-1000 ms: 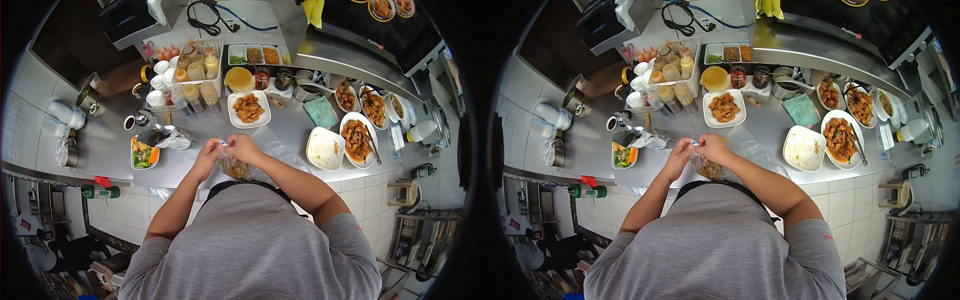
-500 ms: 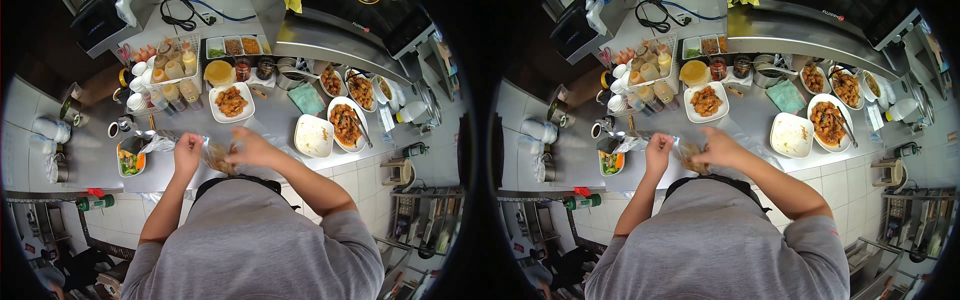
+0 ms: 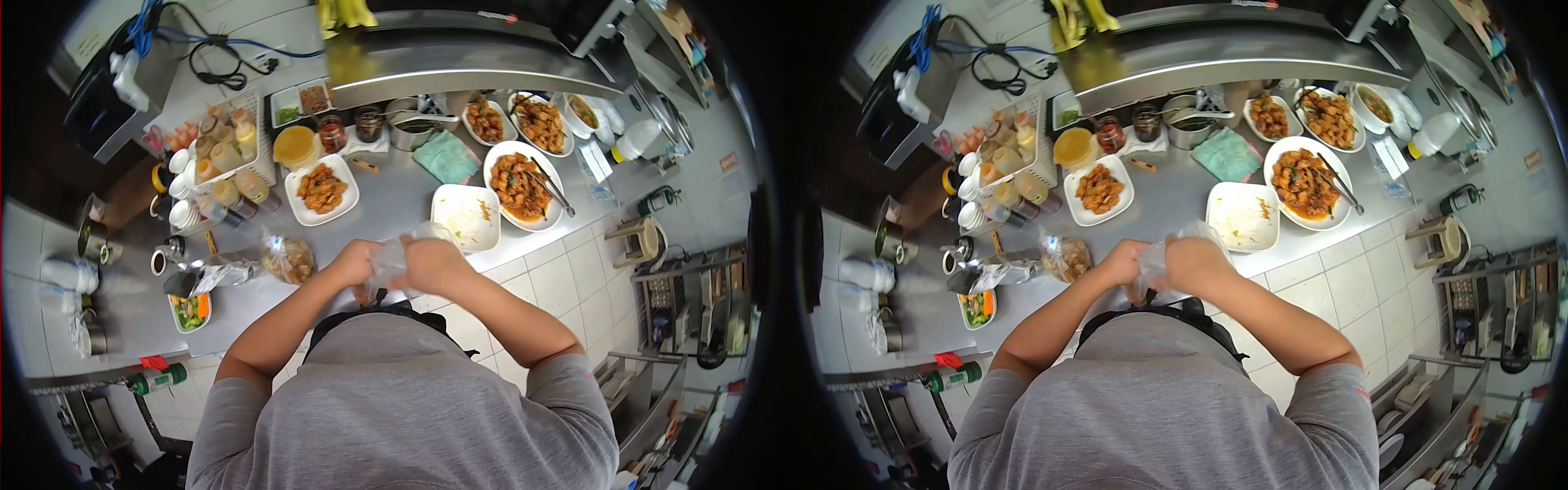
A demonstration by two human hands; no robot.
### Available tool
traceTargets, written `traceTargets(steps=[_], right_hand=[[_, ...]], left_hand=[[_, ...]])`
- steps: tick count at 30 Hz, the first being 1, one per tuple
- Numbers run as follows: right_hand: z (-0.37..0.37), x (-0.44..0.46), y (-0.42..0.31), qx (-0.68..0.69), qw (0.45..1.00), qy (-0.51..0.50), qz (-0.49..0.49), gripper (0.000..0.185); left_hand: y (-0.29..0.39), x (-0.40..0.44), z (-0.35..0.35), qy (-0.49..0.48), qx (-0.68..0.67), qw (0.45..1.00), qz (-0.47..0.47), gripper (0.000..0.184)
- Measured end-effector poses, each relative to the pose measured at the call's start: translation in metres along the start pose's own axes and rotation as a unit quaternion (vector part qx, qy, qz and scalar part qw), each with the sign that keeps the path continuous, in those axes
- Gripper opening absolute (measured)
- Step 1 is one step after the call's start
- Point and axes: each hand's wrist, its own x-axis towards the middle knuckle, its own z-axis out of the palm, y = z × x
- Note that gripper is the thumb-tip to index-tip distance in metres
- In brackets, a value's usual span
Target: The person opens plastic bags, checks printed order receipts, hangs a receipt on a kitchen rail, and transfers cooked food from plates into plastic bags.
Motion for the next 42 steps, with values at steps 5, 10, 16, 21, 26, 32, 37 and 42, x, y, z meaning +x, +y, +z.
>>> traceTargets(steps=[5, 10, 16, 21, 26, 32, 37, 42], right_hand=[[-0.002, -0.001, 0.05, -0.172, 0.98, 0.009, -0.097, 0.017], [-0.063, -0.005, 0.056, -0.075, 0.993, 0.017, -0.095, 0.016], [-0.07, -0.032, 0.076, 0.484, 0.801, -0.297, -0.189, 0.03], [-0.021, 0.014, 0.056, 0.639, 0.633, -0.369, -0.233, 0.024], [-0.063, 0.072, 0.088, 0.605, 0.78, -0.038, -0.154, 0.018], [0.001, 0.065, 0.05, 0.15, 0.935, 0.266, -0.18, 0.028], [0.012, 0.081, 0.08, 0.296, 0.927, 0.175, -0.15, 0.025], [0.019, 0.071, 0.08, 0.294, 0.893, 0.314, -0.131, 0.022]], left_hand=[[0.05, -0.027, -0.004, -0.09, -0.28, 0.955, -0.023, 0.024], [0.112, -0.036, -0.023, -0.028, -0.43, 0.902, 0.013, 0.028], [0.167, -0.034, -0.097, 0.361, 0.341, 0.839, 0.221, 0.012], [0.233, -0.047, -0.089, 0.271, -0.235, 0.893, 0.272, 0.018], [0.158, -0.002, -0.057, 0.377, -0.184, 0.907, 0.029, 0.013], [0.127, 0.046, -0.013, 0.481, -0.618, 0.619, -0.057, 0.009], [0.098, 0.022, -0.018, 0.507, -0.087, 0.857, 0.041, 0.01], [0.098, 0.013, -0.014, 0.343, -0.407, 0.846, -0.042, 0.027]])
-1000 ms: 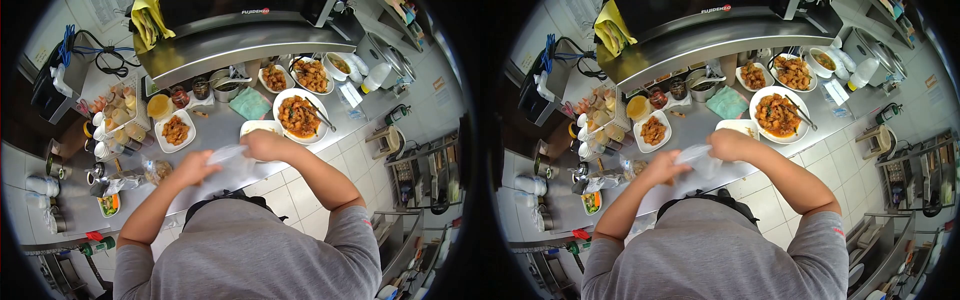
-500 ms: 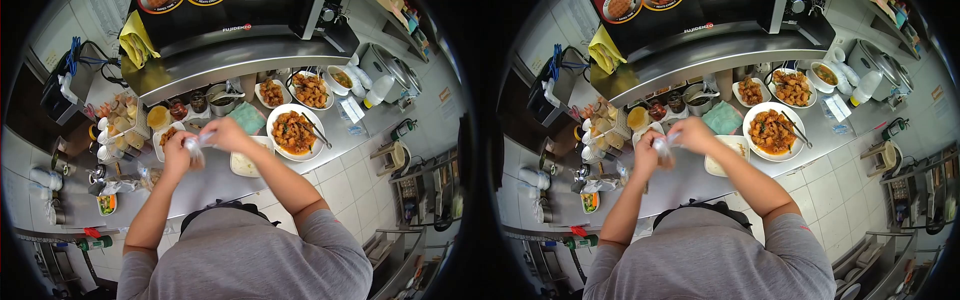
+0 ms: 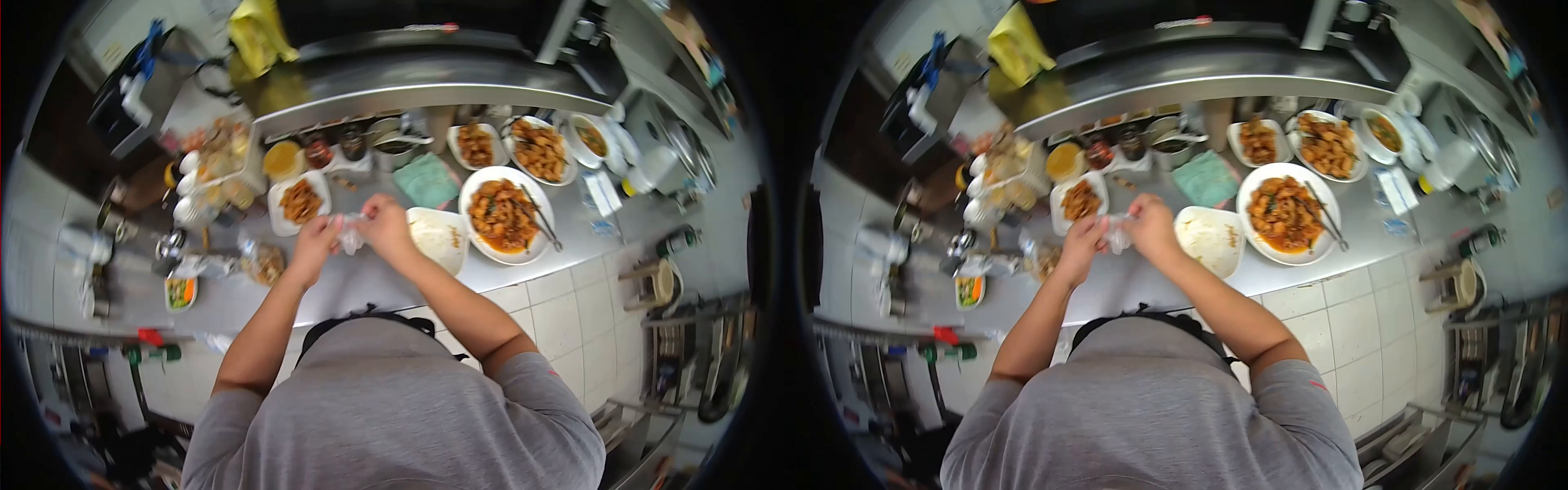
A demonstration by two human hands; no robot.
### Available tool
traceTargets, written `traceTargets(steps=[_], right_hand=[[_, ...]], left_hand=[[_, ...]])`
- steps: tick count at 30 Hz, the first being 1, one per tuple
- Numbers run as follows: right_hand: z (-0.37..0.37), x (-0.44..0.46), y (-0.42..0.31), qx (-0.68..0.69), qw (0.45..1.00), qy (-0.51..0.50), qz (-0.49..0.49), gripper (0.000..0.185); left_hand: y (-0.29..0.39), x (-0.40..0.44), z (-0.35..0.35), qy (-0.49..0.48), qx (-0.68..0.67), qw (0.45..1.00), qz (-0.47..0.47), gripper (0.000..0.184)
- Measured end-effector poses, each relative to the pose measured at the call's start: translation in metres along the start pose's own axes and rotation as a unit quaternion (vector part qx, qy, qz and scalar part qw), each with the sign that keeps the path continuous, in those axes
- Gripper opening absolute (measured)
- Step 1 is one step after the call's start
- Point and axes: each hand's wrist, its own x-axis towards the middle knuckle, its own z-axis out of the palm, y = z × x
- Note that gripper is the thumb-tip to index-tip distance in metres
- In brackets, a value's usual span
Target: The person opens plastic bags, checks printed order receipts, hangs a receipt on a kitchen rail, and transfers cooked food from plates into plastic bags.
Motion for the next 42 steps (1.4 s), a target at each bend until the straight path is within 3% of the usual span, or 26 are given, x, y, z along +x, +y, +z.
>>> traceTargets(steps=[2, 6, 8, 9, 11, 13, 15, 16, 17, 19, 21, 22, 23, 24, 25, 26, 27, 29, 30, 32, 33, 35, 37, 39, 41, 42], right_hand=[[-0.004, -0.004, -0.012, 0.215, 0.945, -0.125, 0.214, 0.025], [-0.01, -0.01, -0.024, 0.3, 0.908, -0.198, 0.215, 0.026], [-0.013, -0.007, -0.021, 0.042, 0.997, -0.057, 0.032, 0.024], [-0.016, -0.005, -0.017, 0.046, 0.996, -0.069, 0.027, 0.024], [-0.016, -0.008, -0.011, 0.172, 0.914, -0.249, 0.269, 0.023], [-0.008, -0.014, -0.011, 0.088, 0.93, -0.248, 0.257, 0.023], [0.009, -0.026, 0.015, -0.113, 0.989, -0.091, 0.042, 0.02], [0.01, -0.031, 0.021, -0.113, 0.988, -0.094, 0.041, 0.02], [0.011, -0.033, 0.018, -0.101, 0.988, -0.096, 0.062, 0.02], [0.014, -0.034, 0.012, -0.085, 0.987, -0.11, 0.075, 0.019], [0.008, -0.036, -0.01, 0.157, 0.945, -0.238, 0.163, 0.02], [0.001, -0.038, -0.01, 0.264, 0.892, -0.305, 0.202, 0.022], [0.004, -0.039, -0.011, 0.265, 0.89, -0.313, 0.199, 0.022], [0.009, -0.041, -0.011, 0.168, 0.927, -0.313, 0.118, 0.021], [0.013, -0.045, -0.01, 0.07, 0.949, -0.306, 0.035, 0.02], [0.024, -0.05, 0.01, 0.048, 0.959, -0.279, -0.003, 0.015], [0.026, -0.046, 0.003, 0.051, 0.958, -0.282, -0.005, 0.015], [0.024, -0.043, -0.015, 0.032, 0.965, -0.26, 0.02, 0.009], [0.026, -0.041, -0.025, 0.044, 0.968, -0.246, 0.035, 0.008], [0.037, -0.042, -0.03, 0.066, 0.974, -0.217, 0.015, 0.009], [0.041, -0.043, -0.031, 0.085, 0.979, -0.186, -0.006, 0.01], [0.058, -0.045, -0.026, 0.037, 0.979, -0.198, 0.013, 0.018], [0.079, -0.048, -0.022, -0.177, 0.951, -0.219, -0.13, 0.027], [0.103, -0.061, -0.006, -0.262, 0.931, -0.221, -0.124, 0.032], [0.116, -0.069, 0.015, -0.162, 0.939, -0.302, -0.02, 0.036], [0.104, -0.061, 0.011, -0.175, 0.947, -0.269, 0.0, 0.036]], left_hand=[[-0.002, 0.006, -0.002, 0.056, 0.053, 0.997, -0.02, 0.029], [-0.009, -0.002, 0.007, 0.029, -0.019, 0.999, -0.016, 0.024], [-0.006, -0.009, 0.009, -0.006, -0.05, 0.999, -0.013, 0.022], [-0.006, -0.011, 0.009, -0.033, -0.039, 0.998, 0.022, 0.021], [-0.008, -0.022, 0.003, -0.053, -0.028, 0.997, 0.052, 0.02], [-0.009, -0.031, 0.006, -0.02, 0.3, 0.939, 0.165, 0.023], [-0.021, -0.038, 0.016, -0.007, 0.342, 0.923, 0.177, 0.029], [-0.034, -0.039, 0.02, -0.013, 0.131, 0.985, 0.111, 0.028], [-0.034, -0.041, 0.02, -0.014, -0.087, 0.995, 0.041, 0.026], [-0.029, -0.036, 0.003, -0.013, -0.116, 0.993, -0.029, 0.024], [-0.031, -0.038, -0.013, -0.01, -0.145, 0.984, -0.104, 0.022], [-0.038, -0.035, -0.021, 0.012, -0.007, 0.999, -0.045, 0.018], [-0.042, -0.034, -0.027, 0.034, 0.132, 0.991, 0.012, 0.015], [-0.024, -0.045, -0.023, 0.042, 0.131, 0.99, 0.011, 0.015], [-0.007, -0.061, -0.014, 0.03, 0.205, 0.974, 0.094, 0.013], [0.012, -0.071, -0.01, 0.016, 0.278, 0.944, 0.177, 0.012], [0.022, -0.075, -0.014, 0.021, 0.28, 0.943, 0.176, 0.012], [0.031, -0.083, -0.028, 0.131, 0.276, 0.917, 0.255, 0.013], [0.026, -0.08, -0.046, 0.157, 0.216, 0.945, 0.189, 0.018], [0.009, -0.063, -0.086, 0.295, 0.191, 0.928, 0.125, 0.048], [-0.014, -0.058, -0.104, 0.287, 0.192, 0.93, 0.129, 0.048], [-0.063, -0.034, -0.143, 0.421, 0.459, 0.766, 0.159, 0.07], [-0.102, -0.03, -0.153, 0.333, 0.459, 0.82, 0.076, 0.078], [-0.113, -0.031, -0.154, 0.298, 0.438, 0.845, 0.076, 0.072], [-0.1, -0.039, -0.159, 0.244, 0.408, 0.879, 0.042, 0.055], [-0.095, -0.043, -0.158, 0.222, 0.312, 0.922, 0.057, 0.051]])
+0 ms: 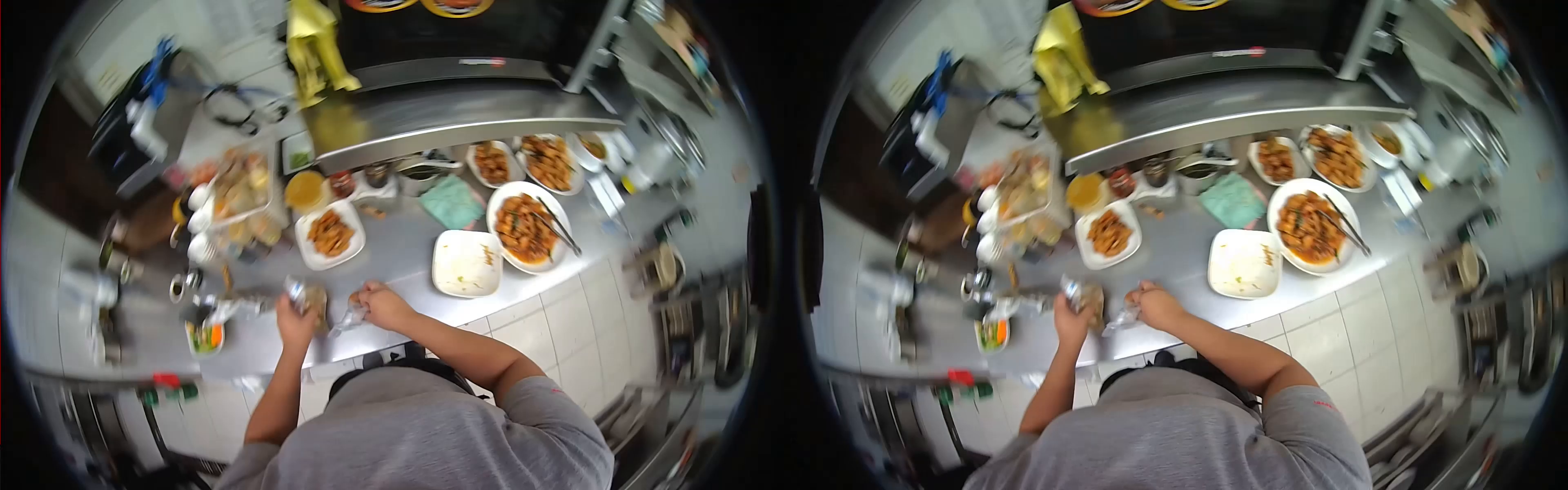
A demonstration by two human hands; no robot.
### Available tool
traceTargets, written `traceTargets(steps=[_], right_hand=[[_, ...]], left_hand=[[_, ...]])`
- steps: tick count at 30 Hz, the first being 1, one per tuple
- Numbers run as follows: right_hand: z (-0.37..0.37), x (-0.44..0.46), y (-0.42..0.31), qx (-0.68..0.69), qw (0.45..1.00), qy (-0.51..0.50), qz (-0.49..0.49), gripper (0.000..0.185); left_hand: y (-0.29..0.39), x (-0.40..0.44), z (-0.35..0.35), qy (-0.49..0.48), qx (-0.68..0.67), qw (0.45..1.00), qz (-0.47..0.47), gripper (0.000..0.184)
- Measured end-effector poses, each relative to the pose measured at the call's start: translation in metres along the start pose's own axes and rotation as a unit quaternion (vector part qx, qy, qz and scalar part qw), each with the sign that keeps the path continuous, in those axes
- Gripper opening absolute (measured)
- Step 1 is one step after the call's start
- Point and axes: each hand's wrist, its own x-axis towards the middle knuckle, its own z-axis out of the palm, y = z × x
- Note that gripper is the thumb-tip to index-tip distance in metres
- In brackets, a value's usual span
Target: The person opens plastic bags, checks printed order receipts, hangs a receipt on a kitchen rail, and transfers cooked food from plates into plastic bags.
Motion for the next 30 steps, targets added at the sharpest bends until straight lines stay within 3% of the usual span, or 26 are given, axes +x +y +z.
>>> traceTargets(steps=[1, 2, 3, 4, 5, 6, 8, 10, 12, 13, 15, 16, 17, 18, 19, 21, 22, 25, 27, 30], right_hand=[[-0.022, -0.006, -0.006, 0.156, 0.98, -0.083, 0.086, 0.036], [-0.037, -0.015, -0.008, 0.313, 0.922, -0.164, 0.159, 0.037], [-0.044, -0.025, -0.003, 0.311, 0.922, -0.15, 0.175, 0.037], [-0.052, -0.038, 0.003, 0.515, 0.832, -0.113, 0.175, 0.043], [-0.062, -0.052, 0.008, 0.692, 0.701, -0.069, 0.161, 0.05], [-0.08, -0.065, 0.006, 0.689, 0.703, -0.061, 0.166, 0.05], [-0.121, -0.084, -0.009, 0.805, 0.577, -0.028, 0.137, 0.067], [-0.132, -0.096, -0.007, 0.812, 0.572, -0.001, 0.117, 0.074], [-0.14, -0.108, 0.009, 0.826, 0.557, 0.04, 0.073, 0.077], [-0.152, -0.115, 0.031, 0.824, 0.561, 0.044, 0.07, 0.077], [-0.182, -0.134, 0.083, 0.835, 0.542, 0.073, 0.061, 0.074], [-0.201, -0.146, 0.112, 0.842, 0.52, 0.117, 0.081, 0.064], [-0.219, -0.165, 0.143, 0.841, 0.522, 0.119, 0.08, 0.064], [-0.239, -0.185, 0.175, 0.854, 0.491, 0.147, 0.087, 0.061], [-0.263, -0.203, 0.209, 0.865, 0.462, 0.171, 0.092, 0.057], [-0.31, -0.238, 0.278, 0.849, 0.483, 0.197, 0.083, 0.055], [-0.334, -0.261, 0.307, 0.848, 0.471, 0.223, 0.096, 0.056], [-0.403, -0.314, 0.375, 0.837, 0.439, 0.301, 0.124, 0.05], [-0.445, -0.333, 0.41, 0.838, 0.435, 0.31, 0.109, 0.049], [-0.476, -0.353, 0.458, 0.815, 0.429, 0.375, 0.106, 0.049]], left_hand=[[0.004, -0.005, -0.005, -0.021, -0.108, 0.994, -0.016, 0.048], [0.002, -0.012, -0.01, -0.068, -0.178, 0.981, -0.023, 0.048], [0.005, -0.017, -0.014, -0.114, -0.246, 0.962, -0.039, 0.049], [0.027, -0.024, -0.017, -0.129, -0.252, 0.958, -0.039, 0.049], [0.059, -0.035, -0.02, -0.158, -0.329, 0.929, -0.051, 0.052], [0.088, -0.043, -0.018, -0.184, -0.402, 0.895, -0.063, 0.055], [0.131, -0.053, 0.0, -0.202, -0.424, 0.883, -0.025, 0.061], [0.169, -0.058, 0.028, -0.217, -0.444, 0.869, 0.016, 0.067], [0.207, -0.064, 0.067, -0.339, -0.336, 0.865, 0.155, 0.078], [0.23, -0.067, 0.088, -0.342, -0.338, 0.862, 0.161, 0.078], [0.282, -0.073, 0.133, -0.304, -0.164, 0.852, 0.393, 0.086], [0.311, -0.074, 0.157, -0.304, -0.166, 0.85, 0.397, 0.086], [0.341, -0.075, 0.182, -0.366, -0.191, 0.821, 0.395, 0.085], [0.37, -0.077, 0.211, -0.421, -0.217, 0.788, 0.394, 0.084], [0.394, -0.08, 0.248, -0.413, -0.221, 0.788, 0.4, 0.084], [0.439, -0.086, 0.32, -0.405, -0.382, 0.784, 0.274, 0.079], [0.459, -0.072, 0.35, -0.335, -0.219, 0.833, 0.383, 0.074], [0.512, -0.041, 0.442, -0.326, -0.234, 0.868, 0.294, 0.074], [0.537, -0.004, 0.5, -0.248, -0.143, 0.901, 0.324, 0.081], [0.585, 0.054, 0.558, -0.137, -0.09, 0.949, 0.269, 0.098]])
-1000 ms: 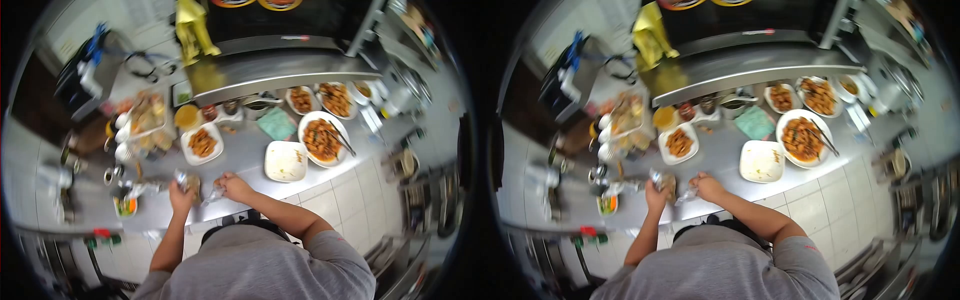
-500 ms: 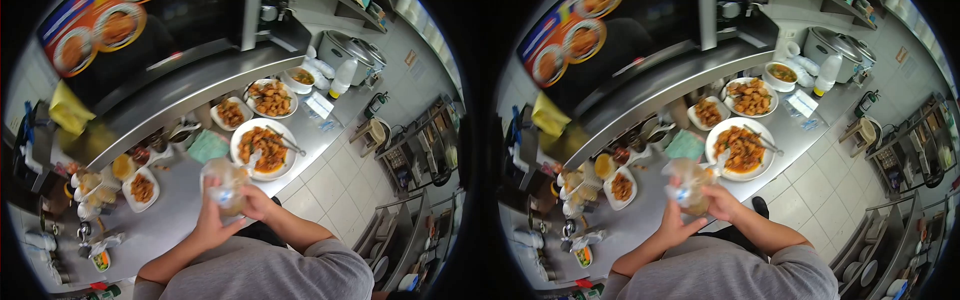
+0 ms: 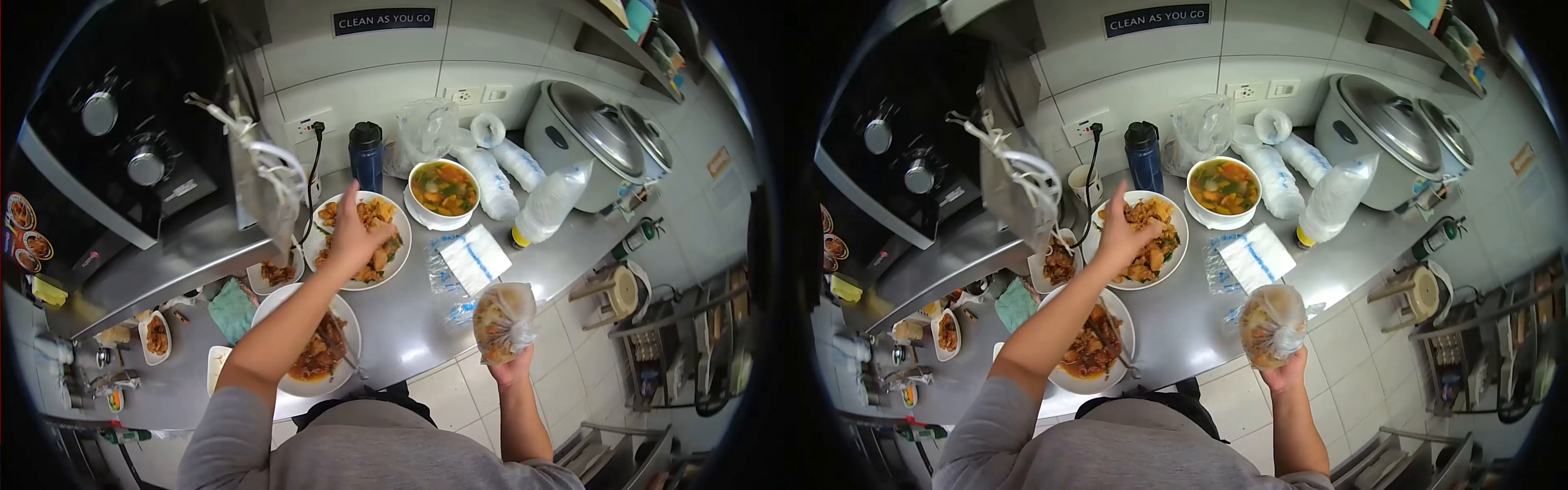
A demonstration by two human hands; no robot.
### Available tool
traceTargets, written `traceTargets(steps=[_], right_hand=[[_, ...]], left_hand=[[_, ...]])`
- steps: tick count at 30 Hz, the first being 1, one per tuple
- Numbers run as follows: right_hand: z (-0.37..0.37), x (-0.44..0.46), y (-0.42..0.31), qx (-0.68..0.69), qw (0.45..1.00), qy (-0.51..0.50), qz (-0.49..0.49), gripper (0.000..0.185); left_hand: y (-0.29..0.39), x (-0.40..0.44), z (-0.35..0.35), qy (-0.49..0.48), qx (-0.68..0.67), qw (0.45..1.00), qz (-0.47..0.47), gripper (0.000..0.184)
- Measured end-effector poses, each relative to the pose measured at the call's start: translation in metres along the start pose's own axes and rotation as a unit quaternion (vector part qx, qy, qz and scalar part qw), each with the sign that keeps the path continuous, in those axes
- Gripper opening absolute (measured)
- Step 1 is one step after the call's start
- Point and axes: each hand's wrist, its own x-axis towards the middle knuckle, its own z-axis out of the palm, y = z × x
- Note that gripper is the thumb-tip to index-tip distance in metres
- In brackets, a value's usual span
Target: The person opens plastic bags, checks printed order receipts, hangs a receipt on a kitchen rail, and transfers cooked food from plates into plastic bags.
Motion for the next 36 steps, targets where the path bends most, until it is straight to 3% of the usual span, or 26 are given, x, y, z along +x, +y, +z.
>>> traceTargets(steps=[6, 9, 11, 14, 17, 19, 20, 23, 24, 25, 26, 27, 31, 33, 36], right_hand=[[0.0, 0.051, -0.022, 0.018, 0.999, 0.011, 0.024, 0.053], [-0.001, 0.094, -0.012, 0.013, 0.998, -0.001, 0.061, 0.053], [0.011, 0.129, -0.003, 0.021, 0.991, -0.062, 0.114, 0.051], [0.057, 0.181, 0.011, 0.005, 0.987, -0.083, 0.14, 0.048], [0.111, 0.239, 0.034, -0.008, 0.987, -0.091, 0.132, 0.045], [0.148, 0.278, 0.055, -0.013, 0.987, -0.121, 0.109, 0.044], [0.162, 0.299, 0.067, -0.049, 0.985, -0.143, 0.083, 0.044], [0.178, 0.359, 0.099, -0.151, 0.982, -0.068, 0.094, 0.059], [0.175, 0.378, 0.112, -0.245, 0.967, -0.016, 0.071, 0.067], [0.173, 0.387, 0.121, -0.337, 0.94, 0.034, 0.047, 0.076], [0.172, 0.388, 0.119, -0.301, 0.948, -0.05, 0.095, 0.086], [0.174, 0.391, 0.122, -0.304, 0.946, -0.052, 0.098, 0.086], [0.173, 0.385, 0.125, -0.364, 0.923, -0.051, 0.114, 0.079], [0.168, 0.373, 0.125, -0.353, 0.93, -0.101, 0.036, 0.07], [0.164, 0.339, 0.115, -0.374, 0.922, -0.094, -0.001, 0.061]], left_hand=[[-0.025, 0.137, 0.05, 0.209, 0.056, 0.973, -0.084, 0.114], [-0.046, 0.165, 0.062, 0.197, 0.061, 0.971, -0.12, 0.113], [-0.071, 0.176, 0.066, 0.184, 0.057, 0.972, -0.136, 0.104], [-0.061, 0.167, 0.061, 0.246, 0.081, 0.955, -0.147, 0.085], [-0.078, 0.167, 0.052, 0.318, 0.102, 0.929, -0.157, 0.085], [-0.07, 0.163, 0.044, 0.312, 0.085, 0.929, -0.18, 0.085], [-0.068, 0.161, 0.044, 0.322, 0.098, 0.927, -0.165, 0.085], [-0.075, 0.16, 0.051, 0.348, 0.098, 0.92, -0.153, 0.088], [-0.077, 0.157, 0.052, 0.358, 0.059, 0.915, -0.177, 0.09], [-0.079, 0.155, 0.052, 0.369, 0.021, 0.908, -0.2, 0.092], [-0.082, 0.153, 0.051, 0.373, 0.021, 0.905, -0.202, 0.092], [-0.085, 0.15, 0.05, 0.369, -0.008, 0.911, -0.184, 0.091], [-0.093, 0.141, 0.051, 0.358, -0.079, 0.918, -0.149, 0.087], [-0.087, 0.137, 0.049, 0.335, -0.084, 0.918, -0.196, 0.085], [-0.083, 0.133, 0.047, 0.331, -0.09, 0.923, -0.174, 0.083]])
